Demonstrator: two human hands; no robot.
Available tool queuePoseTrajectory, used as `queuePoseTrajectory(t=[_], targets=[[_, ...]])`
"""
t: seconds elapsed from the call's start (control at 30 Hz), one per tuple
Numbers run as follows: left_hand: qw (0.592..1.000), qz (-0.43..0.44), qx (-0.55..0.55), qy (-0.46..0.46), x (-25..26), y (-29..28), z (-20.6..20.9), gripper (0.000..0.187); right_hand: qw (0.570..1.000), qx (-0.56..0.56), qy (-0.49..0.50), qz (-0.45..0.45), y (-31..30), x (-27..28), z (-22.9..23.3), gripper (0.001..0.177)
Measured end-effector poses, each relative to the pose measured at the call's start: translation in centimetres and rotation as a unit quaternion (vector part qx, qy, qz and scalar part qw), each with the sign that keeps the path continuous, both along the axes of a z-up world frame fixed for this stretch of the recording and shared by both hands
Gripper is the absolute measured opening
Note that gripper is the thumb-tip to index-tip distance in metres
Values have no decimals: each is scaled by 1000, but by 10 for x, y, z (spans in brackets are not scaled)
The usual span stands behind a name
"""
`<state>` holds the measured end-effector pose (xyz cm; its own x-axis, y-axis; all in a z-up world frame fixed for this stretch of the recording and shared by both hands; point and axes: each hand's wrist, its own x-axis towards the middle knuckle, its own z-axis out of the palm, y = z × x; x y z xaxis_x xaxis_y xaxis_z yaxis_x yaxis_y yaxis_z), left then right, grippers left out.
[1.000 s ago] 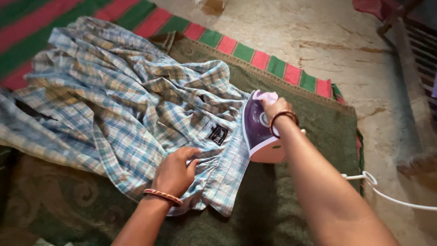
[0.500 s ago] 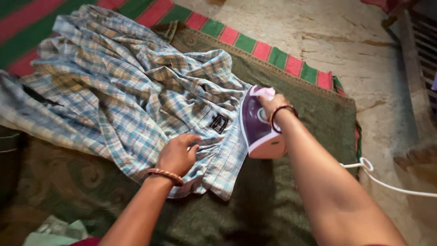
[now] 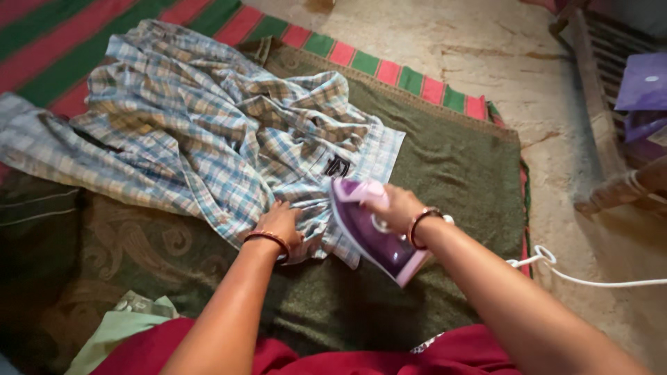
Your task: The person irons a pair of dark green pants and a plaid shirt on a patterned mat on the floor. They smooth the fabric with their hands and use a purple and white iron to press the garments.
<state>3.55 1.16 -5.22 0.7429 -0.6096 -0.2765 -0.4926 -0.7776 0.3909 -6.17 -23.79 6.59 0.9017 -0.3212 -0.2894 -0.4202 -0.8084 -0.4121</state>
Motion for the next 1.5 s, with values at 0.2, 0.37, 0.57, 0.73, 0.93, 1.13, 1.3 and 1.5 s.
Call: queuePoseTrajectory(t=[0.2, 0.37, 0.57, 0.73, 0.93, 1.13, 1.3, 1.5], targets=[[996, 37, -73, 28, 7, -2, -20, 62, 996, -85, 12, -28, 13, -6, 4, 64], [999, -3, 2, 51, 12, -6, -17, 60, 993, -74, 0, -90, 11, 1, 7, 65], [996, 8, -22, 80, 8, -4, -18, 68, 994, -40, 86, 46, 18, -19, 21, 60], [996, 2, 3, 89, 7, -5, -1, 69, 955, -102, 74, 269, 3, -38, 37, 53], [995, -6, 54, 89, 4, -6, 22, 85, 966, -123, 56, 221, -7, -32, 31, 52], [996, -8, -3, 85, 6, -1, 17, 72, 987, -151, 35, 33, -13, -26, 23, 59], [993, 53, -68, 77, 2, 1, 28, 64, 990, -141, 31, 10, -26, -21, 12, 63], [970, 95, -222, -9, 0, -4, 44, 40, 983, -123, -17, -138, -53, 34, -9, 69]])
